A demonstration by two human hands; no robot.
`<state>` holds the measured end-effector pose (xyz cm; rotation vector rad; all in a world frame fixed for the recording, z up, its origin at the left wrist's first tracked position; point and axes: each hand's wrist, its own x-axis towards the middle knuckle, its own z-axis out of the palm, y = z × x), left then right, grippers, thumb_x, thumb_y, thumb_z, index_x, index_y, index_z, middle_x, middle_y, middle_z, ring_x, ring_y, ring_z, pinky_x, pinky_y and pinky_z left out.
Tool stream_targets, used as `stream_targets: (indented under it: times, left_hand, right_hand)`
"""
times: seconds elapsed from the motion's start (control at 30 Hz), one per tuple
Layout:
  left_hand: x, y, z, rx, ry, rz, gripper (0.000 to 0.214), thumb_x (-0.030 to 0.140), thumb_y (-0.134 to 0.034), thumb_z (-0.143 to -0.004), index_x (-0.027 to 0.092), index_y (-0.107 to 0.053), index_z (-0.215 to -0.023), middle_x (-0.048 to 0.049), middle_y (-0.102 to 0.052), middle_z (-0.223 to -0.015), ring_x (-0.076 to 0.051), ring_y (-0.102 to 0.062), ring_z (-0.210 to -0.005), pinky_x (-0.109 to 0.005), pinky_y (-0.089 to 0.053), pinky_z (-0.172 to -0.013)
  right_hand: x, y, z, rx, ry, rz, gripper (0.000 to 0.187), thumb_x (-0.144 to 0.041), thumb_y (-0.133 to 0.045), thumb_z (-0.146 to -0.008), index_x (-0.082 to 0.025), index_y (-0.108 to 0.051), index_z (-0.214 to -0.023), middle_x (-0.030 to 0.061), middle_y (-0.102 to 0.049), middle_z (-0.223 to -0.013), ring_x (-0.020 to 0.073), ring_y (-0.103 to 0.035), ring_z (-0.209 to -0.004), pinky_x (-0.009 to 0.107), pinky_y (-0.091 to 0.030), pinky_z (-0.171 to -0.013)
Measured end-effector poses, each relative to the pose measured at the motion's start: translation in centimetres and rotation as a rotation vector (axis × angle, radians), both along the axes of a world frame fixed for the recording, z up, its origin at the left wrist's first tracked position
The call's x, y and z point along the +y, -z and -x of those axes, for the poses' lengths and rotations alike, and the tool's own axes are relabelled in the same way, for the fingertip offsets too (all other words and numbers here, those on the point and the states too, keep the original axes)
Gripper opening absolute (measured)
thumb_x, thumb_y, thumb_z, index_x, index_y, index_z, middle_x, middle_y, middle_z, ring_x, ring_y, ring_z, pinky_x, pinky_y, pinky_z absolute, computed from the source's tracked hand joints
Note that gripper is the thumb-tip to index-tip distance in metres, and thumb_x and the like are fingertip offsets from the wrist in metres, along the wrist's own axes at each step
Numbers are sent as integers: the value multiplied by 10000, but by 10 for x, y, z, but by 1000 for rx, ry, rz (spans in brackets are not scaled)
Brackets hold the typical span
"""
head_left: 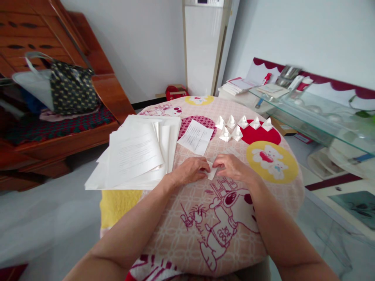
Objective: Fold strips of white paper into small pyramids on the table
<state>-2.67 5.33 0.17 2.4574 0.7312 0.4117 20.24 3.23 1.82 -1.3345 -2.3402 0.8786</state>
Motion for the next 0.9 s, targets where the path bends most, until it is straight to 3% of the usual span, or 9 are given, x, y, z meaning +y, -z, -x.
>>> stream_targets:
  times: [0.23,0.47,0.57,0.9]
  left_hand:
    - [-3,-5,-1,5,23,-53,189,157,-560,-973,159,-737,-908,-66,-723,-926,-155,-657,-808,-260,-475,-732]
    - [-5,-6,0,49,-105,-59,157,105,-564,-903,149,-709,-864,-46,-692,-786,-144,-597,-695,-267,-445,-682]
    - [-4,-7,1,44,-162,-30,151,99,-559,-885,143,-695,-835,-40,-683,-766,-132,-573,-666,-261,-423,-653]
    - [-2,-3,0,86,-243,29,85,153,-648,-841,167,-711,-784,-33,-712,-782,-149,-603,-704,-266,-409,-672]
  right_hand:
    - [-5,3,4,-133,-59,-108,229,-8,-670,-784,-162,-763,-925,70,-663,-964,202,-628,-892,306,-462,-825]
    - [-5,1,8,-161,-84,-121,177,-51,-640,-869,-161,-733,-766,50,-614,-887,163,-583,-799,292,-425,-764]
    - [-3,3,9,-147,-69,-104,270,-80,-611,-908,-166,-679,-660,45,-607,-848,156,-569,-774,291,-416,-743]
    - [4,7,6,-39,17,-69,226,-85,-664,-863,-182,-735,-672,32,-627,-807,152,-581,-761,284,-418,-733]
